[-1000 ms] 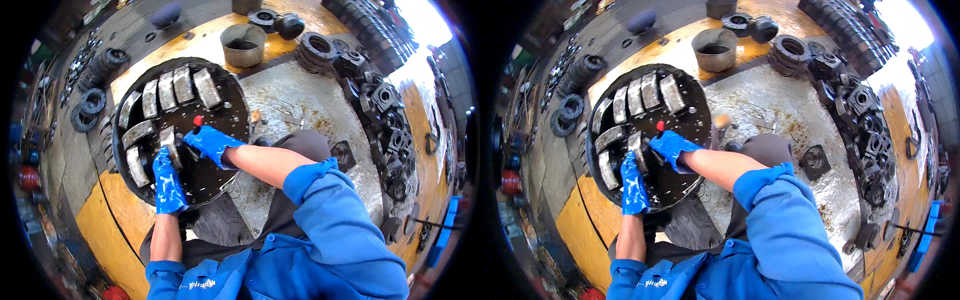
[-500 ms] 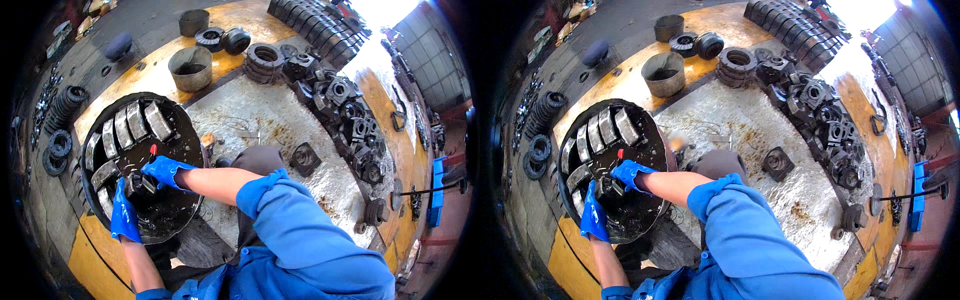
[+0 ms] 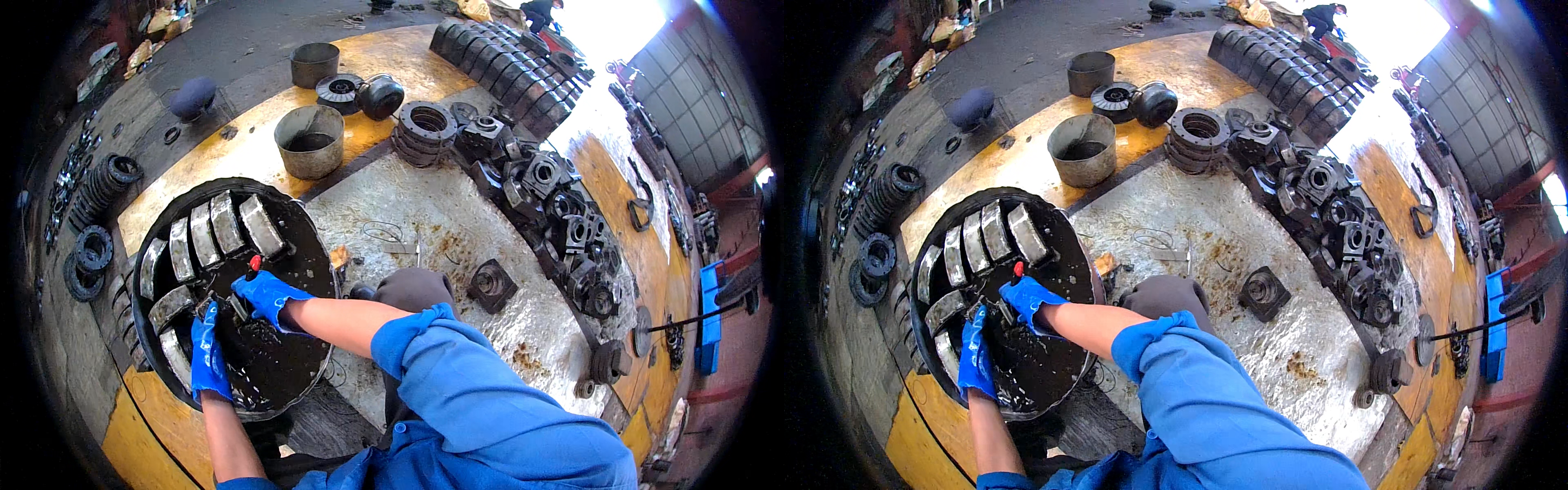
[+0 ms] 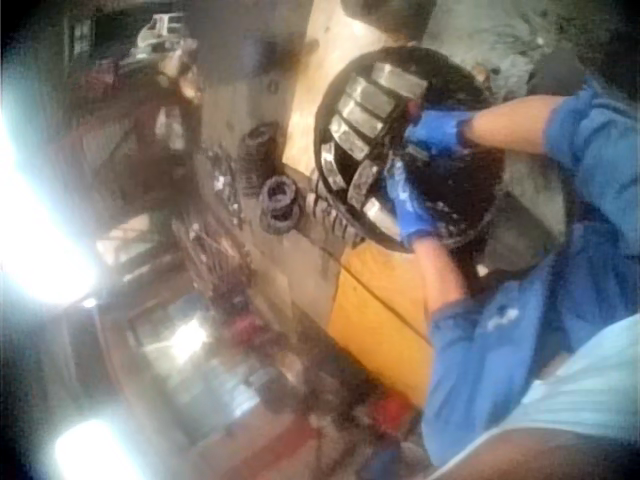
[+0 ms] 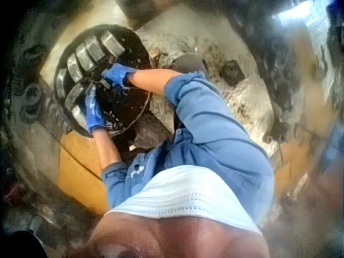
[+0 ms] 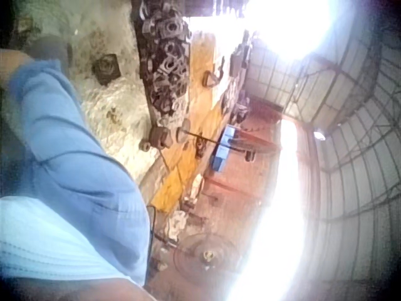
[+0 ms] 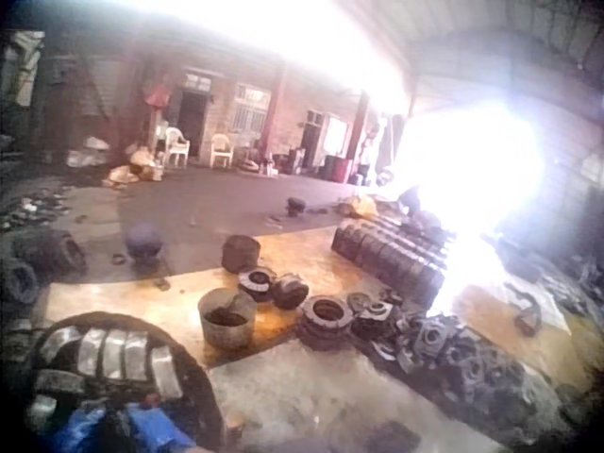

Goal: The person cleans metal components by dipping them into a tub of fluid and scrubbing them with a brush.

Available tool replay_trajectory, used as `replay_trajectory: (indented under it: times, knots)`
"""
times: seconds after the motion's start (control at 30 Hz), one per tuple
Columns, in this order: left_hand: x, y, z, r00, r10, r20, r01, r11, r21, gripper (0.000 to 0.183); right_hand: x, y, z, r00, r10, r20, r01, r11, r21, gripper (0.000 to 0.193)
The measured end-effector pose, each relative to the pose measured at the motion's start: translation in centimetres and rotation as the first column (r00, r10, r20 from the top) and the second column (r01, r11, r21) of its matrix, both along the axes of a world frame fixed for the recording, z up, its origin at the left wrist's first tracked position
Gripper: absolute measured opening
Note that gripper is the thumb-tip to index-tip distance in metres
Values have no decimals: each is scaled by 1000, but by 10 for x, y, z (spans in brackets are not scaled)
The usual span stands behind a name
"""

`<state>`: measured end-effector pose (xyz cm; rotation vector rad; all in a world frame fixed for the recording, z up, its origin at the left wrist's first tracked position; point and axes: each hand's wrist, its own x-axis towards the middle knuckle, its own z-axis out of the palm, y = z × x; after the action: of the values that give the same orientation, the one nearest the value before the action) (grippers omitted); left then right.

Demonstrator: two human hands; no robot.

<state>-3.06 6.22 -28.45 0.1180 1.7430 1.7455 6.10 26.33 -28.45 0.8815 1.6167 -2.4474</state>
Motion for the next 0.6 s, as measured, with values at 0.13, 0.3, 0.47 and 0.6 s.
replay_trajectory:
  times: [0.13,0.3,0.47,0.6]
  knots:
    - [-23,-22,-30,988,-13,-153,7,999,-37,47,6,-11,26,999,26,-43,-28,998,-55,33]
    - [4,11,-5,987,4,-158,-24,992,-125,44,10,4,-3,998,37,-47,-36,999,6,30]
    - [-16,4,-42,975,-8,-222,-5,998,-60,48,-5,-3,-10,998,-11,57,8,999,49,31]
    - [-19,-5,-46,979,-32,-202,3,990,-143,51,-10,-3,-18,998,-20,64,17,999,46,31]
